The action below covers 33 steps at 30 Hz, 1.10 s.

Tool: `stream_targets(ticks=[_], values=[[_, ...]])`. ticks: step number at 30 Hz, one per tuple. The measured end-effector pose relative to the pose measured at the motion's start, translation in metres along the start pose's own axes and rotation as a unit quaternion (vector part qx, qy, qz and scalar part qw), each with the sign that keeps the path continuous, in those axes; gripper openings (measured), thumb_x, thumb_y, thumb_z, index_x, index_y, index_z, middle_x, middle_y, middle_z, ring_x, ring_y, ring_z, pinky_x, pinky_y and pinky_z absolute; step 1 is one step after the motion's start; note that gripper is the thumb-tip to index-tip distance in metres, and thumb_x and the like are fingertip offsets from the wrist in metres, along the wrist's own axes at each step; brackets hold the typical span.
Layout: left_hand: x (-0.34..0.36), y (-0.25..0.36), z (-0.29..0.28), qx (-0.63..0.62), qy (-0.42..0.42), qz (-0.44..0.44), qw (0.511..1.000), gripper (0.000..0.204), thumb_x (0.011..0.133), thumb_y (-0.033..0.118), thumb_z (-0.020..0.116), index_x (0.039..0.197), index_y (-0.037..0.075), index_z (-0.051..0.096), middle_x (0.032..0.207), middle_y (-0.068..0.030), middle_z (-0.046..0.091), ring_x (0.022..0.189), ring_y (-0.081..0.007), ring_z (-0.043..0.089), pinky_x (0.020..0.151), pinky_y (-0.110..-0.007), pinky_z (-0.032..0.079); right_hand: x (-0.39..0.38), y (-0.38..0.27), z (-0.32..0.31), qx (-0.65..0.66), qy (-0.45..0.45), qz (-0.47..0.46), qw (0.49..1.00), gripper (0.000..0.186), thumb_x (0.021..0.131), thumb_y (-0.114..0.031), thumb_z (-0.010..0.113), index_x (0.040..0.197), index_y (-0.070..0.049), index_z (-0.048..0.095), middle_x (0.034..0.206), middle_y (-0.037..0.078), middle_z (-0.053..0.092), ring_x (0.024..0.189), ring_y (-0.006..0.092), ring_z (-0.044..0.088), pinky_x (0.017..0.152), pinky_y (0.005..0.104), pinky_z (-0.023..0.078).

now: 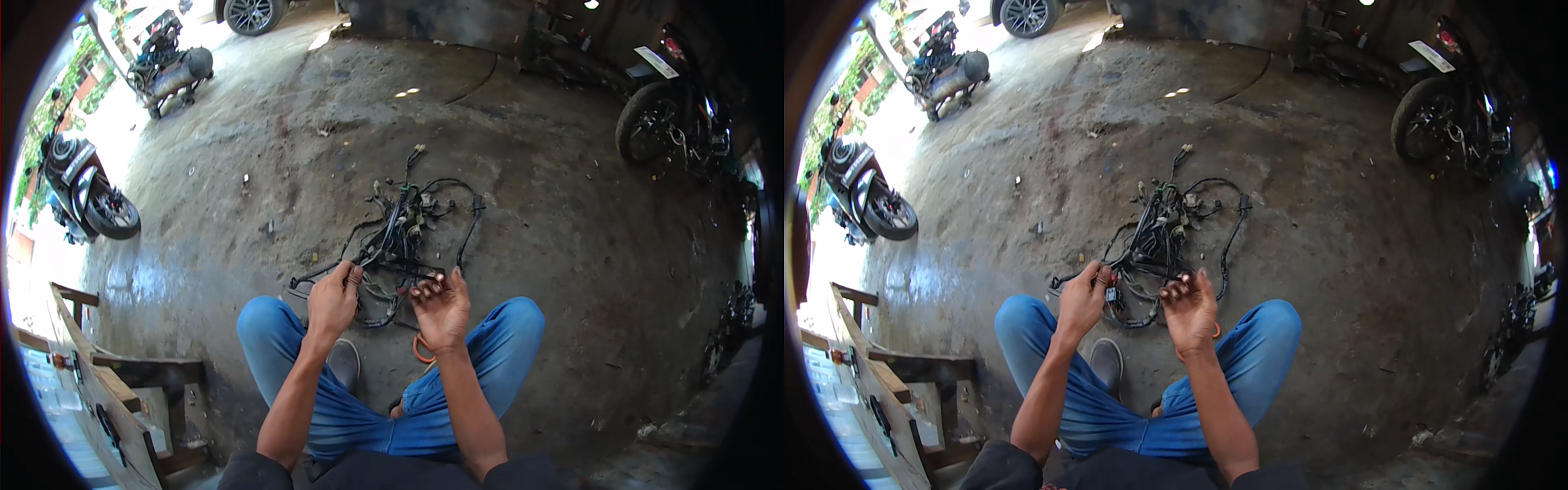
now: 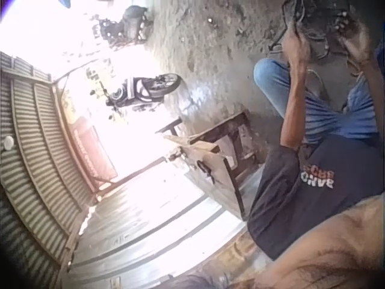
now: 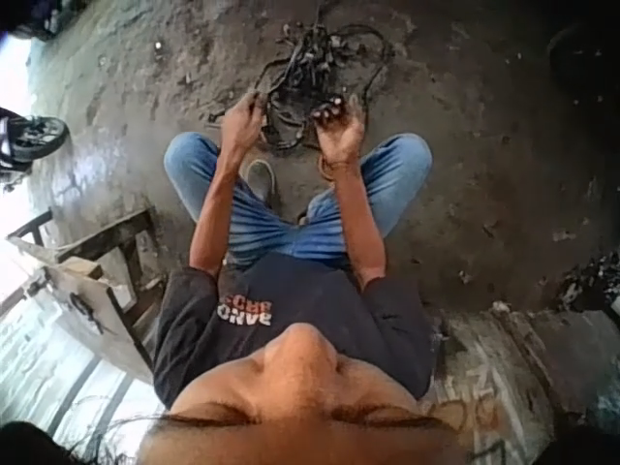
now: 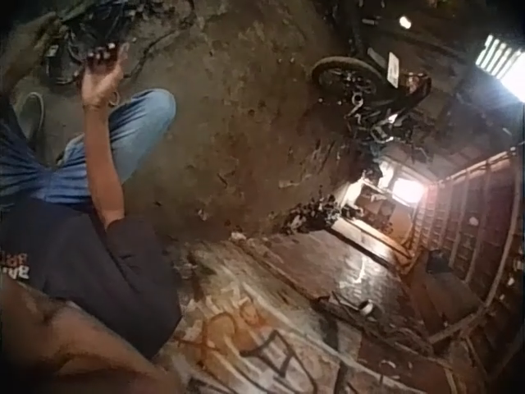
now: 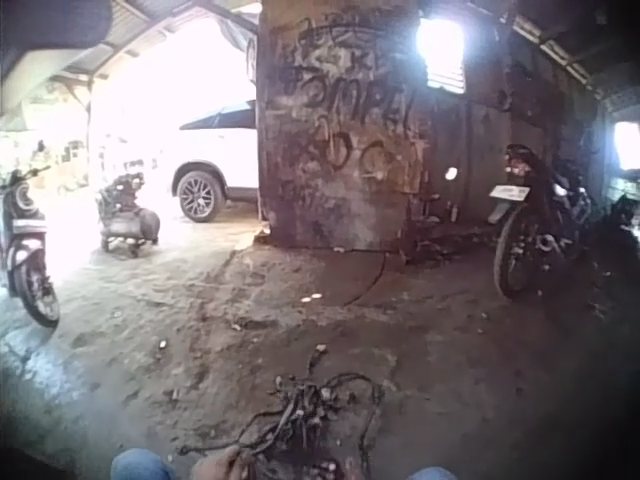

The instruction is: The person is sitting on the floor, untangling and inspecting a motorcycle wiring harness.

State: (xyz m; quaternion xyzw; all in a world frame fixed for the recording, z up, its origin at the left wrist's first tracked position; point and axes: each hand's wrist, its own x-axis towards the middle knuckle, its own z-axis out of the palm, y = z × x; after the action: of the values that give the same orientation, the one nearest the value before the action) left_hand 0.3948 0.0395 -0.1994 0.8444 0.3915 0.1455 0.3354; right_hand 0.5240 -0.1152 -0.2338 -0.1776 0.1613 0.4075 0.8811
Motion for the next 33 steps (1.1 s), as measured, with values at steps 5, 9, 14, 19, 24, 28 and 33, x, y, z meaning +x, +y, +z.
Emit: stream_targets(ticks=[5, 9, 14, 19, 24, 28, 33], values=[[0.026, 0.001, 0.005, -0.03, -0.081, 0.032, 0.996, 0.035, 0.105, 0.042, 0.051, 0.106, 0.009, 0.063, 0.085, -0.0187, 0.069, 0.085, -0.0419, 0.066, 0.07, -0.048, 0.047, -0.002, -0.008, 0.0, -0.004, 0.093, -0.069, 0.993, 0.041, 0.093, -0.04, 0.073, 0.07, -0.015, 0.051, 0.069, -0.002, 0.046, 0.07, 0.0149, 0.045, 0.073, 0.0329, 0.044], [0.03, -0.015, 0.011, -0.032, -0.062, 0.033, 0.997, 0.033, 0.104, 0.041, 0.052, 0.11, 0.011, 0.065, 0.085, -0.0176, 0.07, 0.084, -0.04, 0.067, 0.071, -0.046, 0.048, -0.014, -0.019, 0.02, 0.046, 0.098, -0.109, 0.988, 0.044, 0.092, -0.038, 0.075, 0.064, -0.018, 0.048, 0.066, -0.003, 0.049, 0.069, 0.0123, 0.047, 0.073, 0.0336, 0.044], [0.029, -0.021, 0.006, -0.066, -0.046, 0.017, 0.997, 0.035, 0.105, 0.041, 0.052, 0.11, 0.009, 0.065, 0.084, -0.018, 0.069, 0.08, -0.0375, 0.067, 0.07, -0.043, 0.049, -0.002, -0.043, 0.007, 0.055, 0.026, -0.156, 0.986, 0.041, 0.095, -0.038, 0.071, 0.065, -0.018, 0.051, 0.069, -0.003, 0.052, 0.072, 0.0121, 0.05, 0.074, 0.0331, 0.045], [0.021, -0.024, -0.008, -0.129, -0.017, -0.021, 0.991, 0.032, 0.106, 0.036, 0.053, 0.11, 0.007, 0.065, 0.085, -0.0151, 0.07, 0.077, -0.0298, 0.068, 0.07, -0.039, 0.05, 0.024, -0.008, -0.028, -0.019, 0.168, -0.094, 0.981, 0.024, 0.095, -0.036, 0.069, 0.093, -0.012, 0.064, 0.083, 0.002, 0.059, 0.079, 0.016, 0.057, 0.076, 0.0353, 0.051], [0.019, -0.038, -0.009, -0.168, -0.019, -0.014, 0.986, 0.029, 0.106, 0.031, 0.054, 0.112, 0.005, 0.064, 0.09, -0.0133, 0.073, 0.078, -0.0254, 0.069, 0.071, -0.037, 0.05, 0.046, 0.03, -0.048, -0.096, 0.282, -0.024, 0.954, 0.029, 0.096, -0.029, 0.063, 0.116, -0.011, 0.051, 0.101, 0.007, 0.056, 0.093, 0.0232, 0.059, 0.084, 0.0398, 0.051], [0.024, -0.036, -0.001, -0.157, -0.018, -0.016, 0.987, 0.03, 0.106, 0.031, 0.054, 0.112, 0.004, 0.065, 0.094, -0.0147, 0.074, 0.082, -0.0263, 0.07, 0.075, -0.037, 0.051, 0.068, 0.031, -0.064, -0.242, 0.341, -0.162, 0.894, 0.038, 0.096, -0.024, 0.061, 0.127, -0.009, 0.047, 0.106, 0.007, 0.057, 0.097, 0.0228, 0.059, 0.089, 0.0403, 0.05], [0.034, -0.047, 0.01, -0.194, -0.009, -0.017, 0.981, 0.032, 0.106, 0.033, 0.054, 0.113, 0.002, 0.064, 0.088, -0.0111, 0.07, 0.08, -0.0206, 0.064, 0.075, -0.034, 0.049, 0.078, 0.041, -0.05, -0.532, 0.205, -0.343, 0.747, 0.056, 0.097, -0.005, 0.057, 0.149, -0.003, 0.037, 0.141, 0.015, 0.048, 0.124, 0.0284, 0.054, 0.106, 0.0375, 0.044]])
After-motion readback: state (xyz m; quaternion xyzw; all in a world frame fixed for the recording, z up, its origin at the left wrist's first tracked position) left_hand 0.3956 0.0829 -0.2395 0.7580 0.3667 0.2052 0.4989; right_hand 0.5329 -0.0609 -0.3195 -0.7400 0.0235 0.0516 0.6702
